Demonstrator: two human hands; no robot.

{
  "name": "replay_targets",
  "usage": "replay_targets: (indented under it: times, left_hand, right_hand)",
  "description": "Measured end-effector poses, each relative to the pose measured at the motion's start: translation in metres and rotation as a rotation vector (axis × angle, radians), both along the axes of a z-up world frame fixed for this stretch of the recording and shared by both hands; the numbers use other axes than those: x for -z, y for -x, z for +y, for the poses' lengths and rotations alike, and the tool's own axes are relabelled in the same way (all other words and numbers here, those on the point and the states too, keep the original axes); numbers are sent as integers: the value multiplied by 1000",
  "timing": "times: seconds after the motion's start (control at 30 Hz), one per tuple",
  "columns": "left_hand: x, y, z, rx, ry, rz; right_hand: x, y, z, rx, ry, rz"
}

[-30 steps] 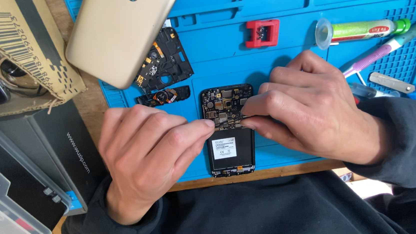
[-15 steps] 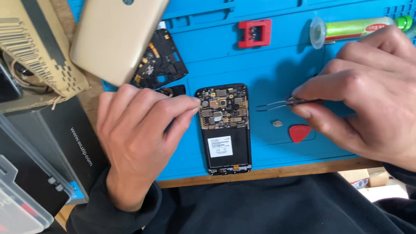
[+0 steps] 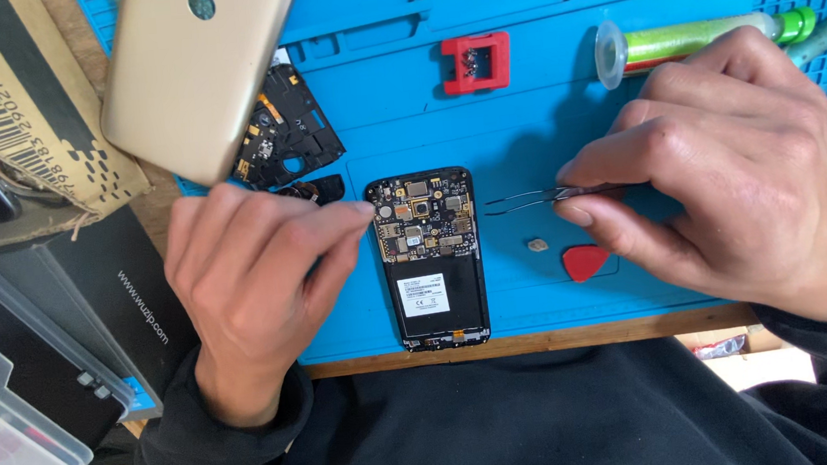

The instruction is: The person cleans a smartphone motherboard with a toothbrush, then uses tweezers and a screwdriver to remove and handle small components on the board. The person also uses a red plastic pry tool to lift parts of the circuitry.

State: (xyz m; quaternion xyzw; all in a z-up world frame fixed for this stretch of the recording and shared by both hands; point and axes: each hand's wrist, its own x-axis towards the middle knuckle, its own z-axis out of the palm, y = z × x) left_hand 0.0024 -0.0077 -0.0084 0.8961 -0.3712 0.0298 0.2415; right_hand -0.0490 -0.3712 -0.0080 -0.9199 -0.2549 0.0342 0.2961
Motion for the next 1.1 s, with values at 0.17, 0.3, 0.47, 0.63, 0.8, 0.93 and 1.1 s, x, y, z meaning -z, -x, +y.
replay_targets:
  times: [0.17, 0.3, 0.47, 0.63, 0.8, 0.93, 1.1]
  left_hand:
    - [4, 7, 8, 24, -32, -96]
    - [7, 16, 14, -5, -80, -107]
    - [0, 10, 11, 1, -74, -127]
    - [2, 12, 12, 2, -93, -109]
    - [1, 10, 8, -13, -126, -150]
    - [1, 11, 10, -6, -164, -153]
    - [7, 16, 15, -9, -172, -134]
  right_hand:
    - [1, 0, 0, -13, 7, -1]
    - [2, -2, 5, -39, 8, -13]
    - [2, -5, 11, -58, 19, 11]
    - [3, -6, 11, -56, 9, 12]
    - [3, -7, 11, -63, -3, -19]
    - [2, -6, 10, -65, 11, -14]
    - [1, 2, -2, -86, 176, -76]
